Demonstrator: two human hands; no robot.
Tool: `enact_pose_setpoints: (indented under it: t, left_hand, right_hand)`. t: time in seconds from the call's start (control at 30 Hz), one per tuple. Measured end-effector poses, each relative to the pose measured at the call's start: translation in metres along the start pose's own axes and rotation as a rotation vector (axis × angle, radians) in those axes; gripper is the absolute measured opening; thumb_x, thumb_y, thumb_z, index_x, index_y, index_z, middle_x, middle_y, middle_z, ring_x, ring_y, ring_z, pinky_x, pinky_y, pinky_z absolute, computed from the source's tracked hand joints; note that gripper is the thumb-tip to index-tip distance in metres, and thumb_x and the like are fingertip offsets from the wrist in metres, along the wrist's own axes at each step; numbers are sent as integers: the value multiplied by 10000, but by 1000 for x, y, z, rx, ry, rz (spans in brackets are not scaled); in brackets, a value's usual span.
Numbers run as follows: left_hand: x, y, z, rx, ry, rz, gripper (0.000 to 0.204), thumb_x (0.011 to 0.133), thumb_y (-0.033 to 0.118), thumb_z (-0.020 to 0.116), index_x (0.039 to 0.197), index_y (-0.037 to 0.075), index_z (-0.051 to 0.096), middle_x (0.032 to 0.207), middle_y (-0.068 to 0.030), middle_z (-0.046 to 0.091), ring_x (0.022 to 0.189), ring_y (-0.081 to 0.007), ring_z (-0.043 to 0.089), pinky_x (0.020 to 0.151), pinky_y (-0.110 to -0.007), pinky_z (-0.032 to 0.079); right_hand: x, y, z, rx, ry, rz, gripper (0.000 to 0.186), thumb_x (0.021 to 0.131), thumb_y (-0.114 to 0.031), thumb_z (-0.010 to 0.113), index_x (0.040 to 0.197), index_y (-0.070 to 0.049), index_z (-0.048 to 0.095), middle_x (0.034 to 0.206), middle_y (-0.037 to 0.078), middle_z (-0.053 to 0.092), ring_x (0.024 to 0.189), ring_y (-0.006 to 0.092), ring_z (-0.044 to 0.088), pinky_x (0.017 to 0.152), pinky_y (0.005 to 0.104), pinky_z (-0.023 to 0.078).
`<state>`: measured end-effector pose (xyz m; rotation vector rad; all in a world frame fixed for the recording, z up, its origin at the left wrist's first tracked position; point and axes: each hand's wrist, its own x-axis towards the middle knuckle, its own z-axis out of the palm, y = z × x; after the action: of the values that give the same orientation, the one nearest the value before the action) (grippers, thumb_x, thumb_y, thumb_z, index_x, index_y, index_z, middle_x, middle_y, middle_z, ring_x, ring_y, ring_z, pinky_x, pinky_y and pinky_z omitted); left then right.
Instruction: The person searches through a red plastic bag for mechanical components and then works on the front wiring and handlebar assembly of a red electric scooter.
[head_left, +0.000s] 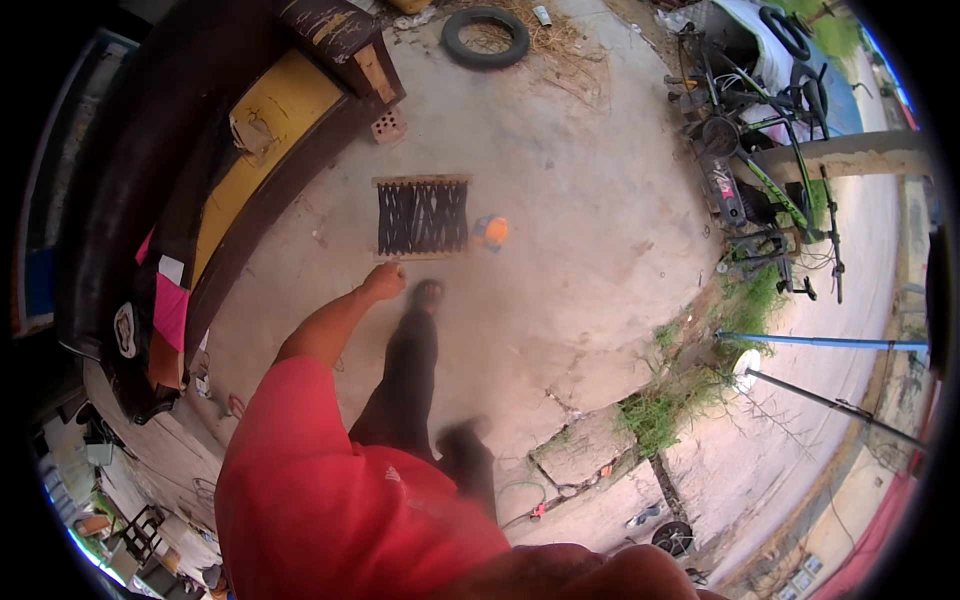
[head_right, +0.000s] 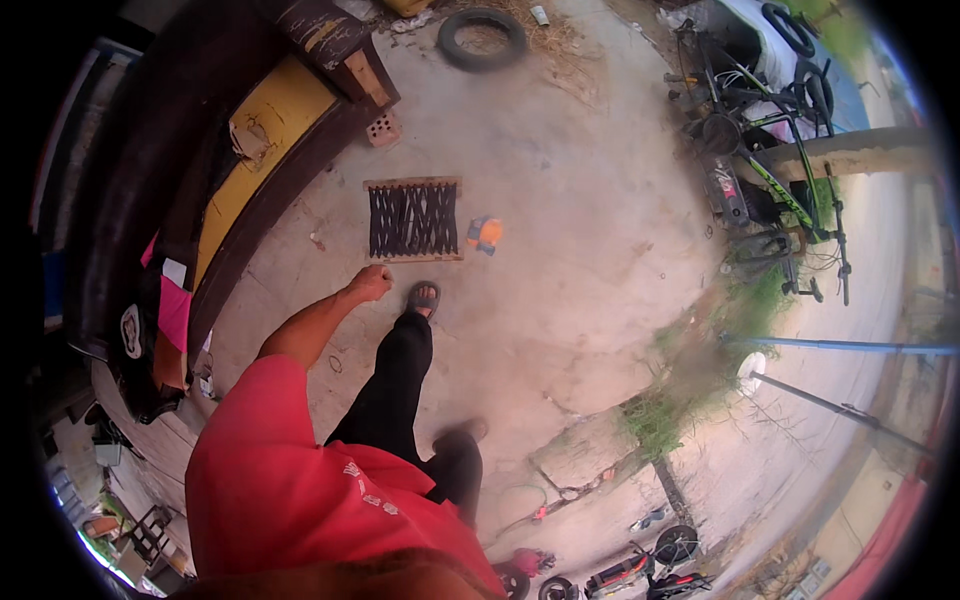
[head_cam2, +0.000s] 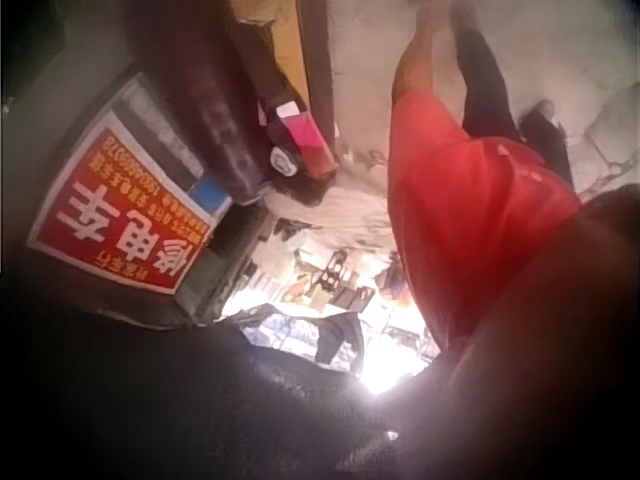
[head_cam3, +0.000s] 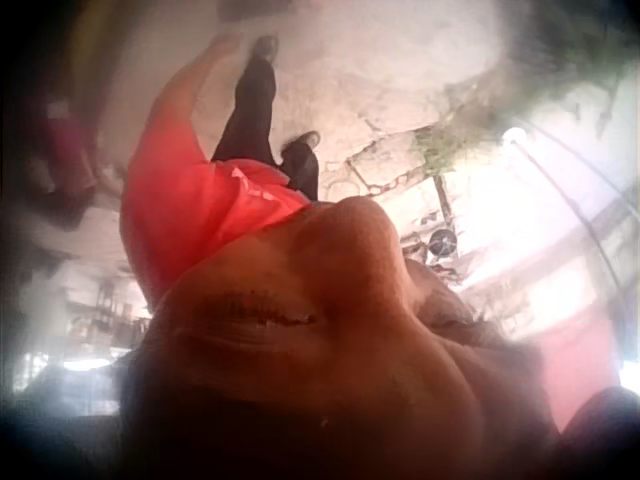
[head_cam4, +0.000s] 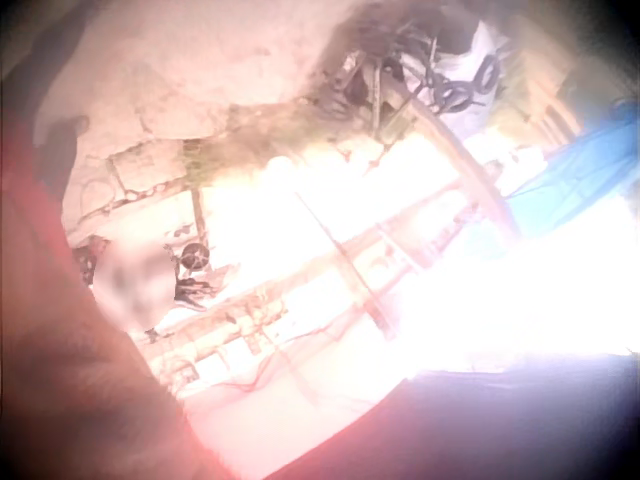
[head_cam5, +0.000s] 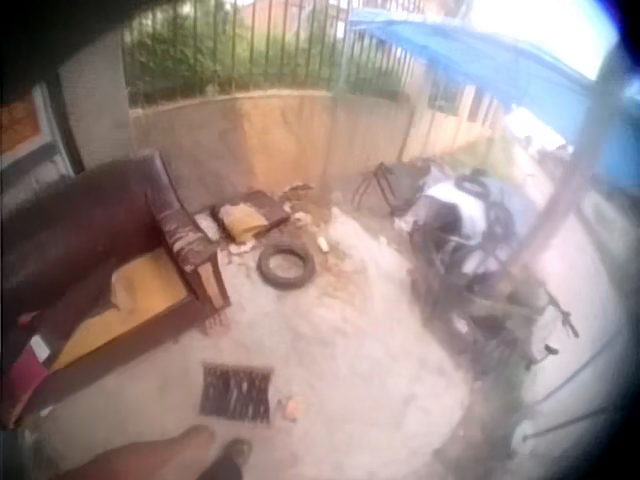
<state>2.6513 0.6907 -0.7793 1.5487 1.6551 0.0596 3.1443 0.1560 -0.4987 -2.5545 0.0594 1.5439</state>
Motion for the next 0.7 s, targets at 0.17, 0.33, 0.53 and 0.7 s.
enact_pose_setpoints:
  t: [0.17,0.33,0.53,0.7]
  left_hand:
    - [173,56,-68,206,37,-26,297,809,239,697,1040,60,639,1076,-172,646,1058,-348,617,865,-463,499]
    - [272,56,-96,321,106,-131,477,884,163,553,1349,87,481,1280,-186,528,1199,-384,541,1013,-470,454]
    - [292,51,-81,670,-286,-241,451,822,221,653,1257,107,606,1296,-161,592,1139,-310,619,948,-417,515]
    - [237,34,-75,647,-564,-353,459,678,259,810,1071,48,703,951,-122,732,860,-289,713,762,-409,557]
  right_hand:
    - [-16,-73,57,38,68,117,164,777,-121,618,880,-55,729,875,96,710,594,169,625,434,272,458]
    - [-22,-106,96,81,110,190,172,775,-119,615,885,-47,726,858,99,707,581,166,616,433,275,451]
    - [-56,-98,120,146,169,275,181,772,-116,611,891,-37,723,837,101,703,565,161,604,432,277,442]
    - [-77,-72,131,215,166,296,189,770,-114,608,896,-29,721,820,104,700,552,158,594,430,280,434]
